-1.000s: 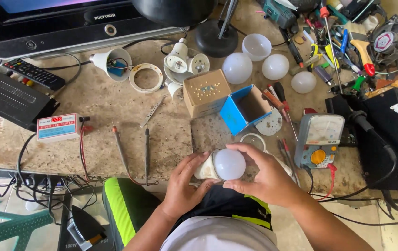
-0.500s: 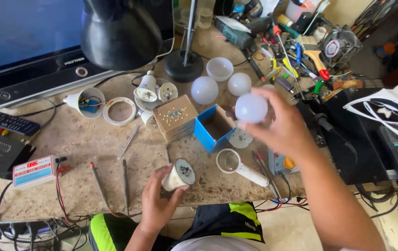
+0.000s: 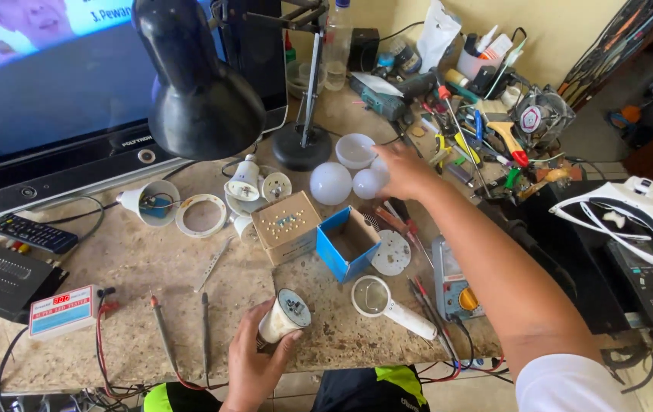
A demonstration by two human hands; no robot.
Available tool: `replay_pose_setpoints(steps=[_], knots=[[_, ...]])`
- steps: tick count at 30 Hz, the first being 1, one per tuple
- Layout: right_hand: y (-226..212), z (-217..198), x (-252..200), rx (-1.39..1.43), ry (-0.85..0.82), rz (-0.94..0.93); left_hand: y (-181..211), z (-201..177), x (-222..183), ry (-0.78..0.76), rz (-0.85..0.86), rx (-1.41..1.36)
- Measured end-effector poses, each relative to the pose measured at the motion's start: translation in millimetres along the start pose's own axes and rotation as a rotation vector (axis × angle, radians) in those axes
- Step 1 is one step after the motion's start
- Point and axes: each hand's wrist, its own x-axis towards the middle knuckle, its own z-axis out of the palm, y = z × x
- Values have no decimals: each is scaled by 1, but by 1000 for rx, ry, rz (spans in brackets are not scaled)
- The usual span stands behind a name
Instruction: Assembling and testing LED bulbs by fitting LED boards into housings and checking them with a power source.
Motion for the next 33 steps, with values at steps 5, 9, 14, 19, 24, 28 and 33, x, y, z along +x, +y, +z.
replay_pose_setpoints(steps=[5,9,14,19,24,28,33], knots=[[-1,-5,8,21,-96,113,4,-1,2,-18,-65,1],[26,13,32,-31,-13,41,2,-1,2,7,-66,-49],[3,-39,-29,102,257,4,11,-13,6,26,-32,-154],[-71,-56,-154,688,63,-162,39,-24,19,-35,59,-234],[-119,19,-199,794,-212,-400,69,-34,28,-179,250,-274],[-125,39,-204,814,-173,-372,63,-35,25,-178,243,-266],[-130,44,-208,923,-248,-324,64,-40,20,-170,259,-273]])
